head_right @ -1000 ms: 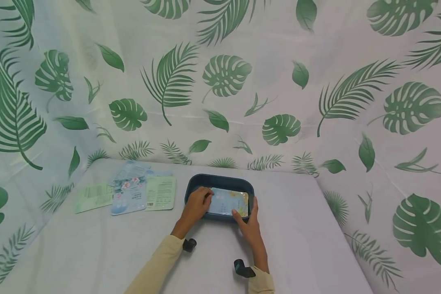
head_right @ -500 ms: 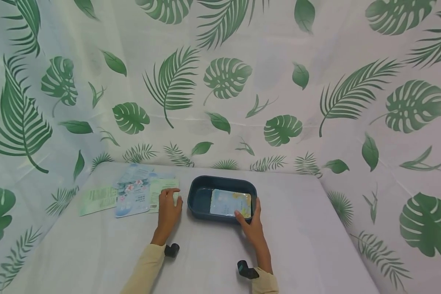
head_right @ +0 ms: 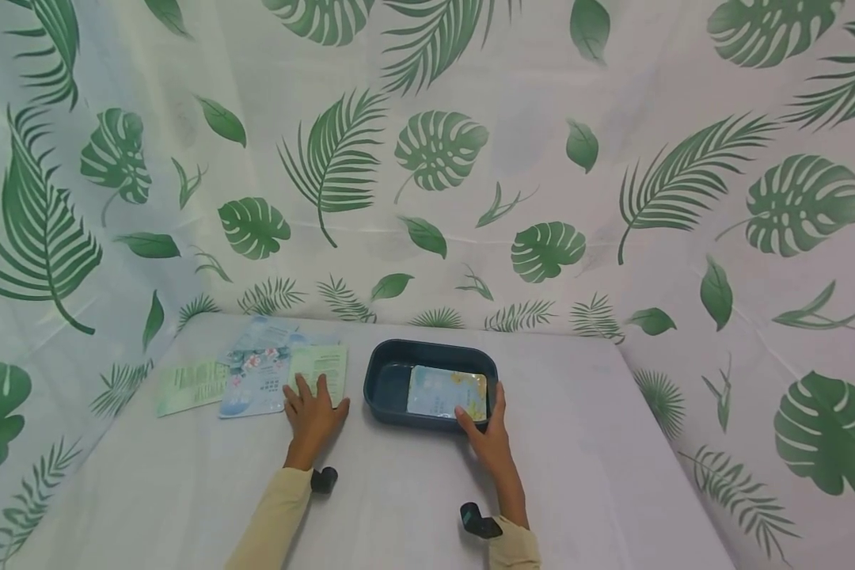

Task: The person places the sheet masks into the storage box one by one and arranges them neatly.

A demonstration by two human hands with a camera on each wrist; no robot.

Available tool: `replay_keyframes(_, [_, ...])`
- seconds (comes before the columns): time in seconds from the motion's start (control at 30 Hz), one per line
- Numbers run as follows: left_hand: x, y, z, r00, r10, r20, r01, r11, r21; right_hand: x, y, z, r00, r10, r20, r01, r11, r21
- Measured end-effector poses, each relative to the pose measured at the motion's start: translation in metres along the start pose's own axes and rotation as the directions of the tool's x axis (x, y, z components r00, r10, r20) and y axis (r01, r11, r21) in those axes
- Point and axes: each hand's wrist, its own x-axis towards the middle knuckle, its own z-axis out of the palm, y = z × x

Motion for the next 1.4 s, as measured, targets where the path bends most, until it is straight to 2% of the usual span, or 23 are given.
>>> replay_keyframes(0.23, [0.005,-0.005,0.002,0.994,0.072,-0.078,-0.063,0.992,0.112,0.0,0.0,0.002,1.0,-0.002,0.007,0.002,1.0,0.002])
replay_keyframes(0.4, [0.01,-0.007,-0.003,0.974,0.172,-0.148,-0.143,0.971,0.19,0.001,0.0,0.001,1.0,-0.009,0.004,0.009,1.0,-0.005])
replay_keyframes(0.53, [0.015,-0.006,-0.007,0.972,0.198,-0.126,-0.166,0.96,0.227,0.002,-0.002,-0.001,1.0,-0.013,0.0,0.013,1.0,0.004])
replay_keyframes(0.67, [0.017,-0.004,-0.011,0.981,0.168,-0.101,-0.143,0.965,0.218,0.002,-0.003,-0.001,1.0,-0.015,0.006,0.015,1.0,0.018])
replay_keyframes(0.77, [0.017,-0.006,-0.015,0.982,0.139,-0.128,-0.12,0.982,0.148,0.001,-0.003,0.0,1.0,-0.016,0.01,0.015,1.0,0.027])
replay_keyframes(0.9, [0.014,-0.012,-0.018,0.969,0.11,-0.223,-0.115,0.993,-0.008,0.0,-0.002,0.001,1.0,-0.007,0.01,0.006,1.0,0.019])
replay_keyframes(1.0, [0.014,-0.016,-0.022,0.954,0.069,-0.293,-0.112,0.985,-0.133,0.0,-0.002,0.0,1.0,-0.003,0.01,0.003,1.0,0.015])
replay_keyframes(1.13, [0.016,-0.018,-0.031,0.937,-0.023,-0.349,-0.077,0.96,-0.271,-0.001,-0.002,0.0,1.0,-0.005,0.01,0.005,1.0,0.016])
replay_keyframes(1.2, [0.018,-0.02,-0.035,0.921,-0.082,-0.38,-0.053,0.942,-0.331,-0.001,-0.002,0.0,1.0,-0.005,0.01,0.005,1.0,0.017])
replay_keyframes(1.3, [0.02,-0.023,-0.042,0.88,-0.18,-0.44,-0.023,0.908,-0.417,-0.002,-0.002,0.0,1.0,-0.006,0.01,0.006,1.0,0.02])
replay_keyframes(1.4, [0.023,-0.033,-0.046,0.847,-0.289,-0.446,0.03,0.864,-0.503,-0.002,-0.001,-0.001,1.0,-0.006,0.006,0.006,1.0,0.019])
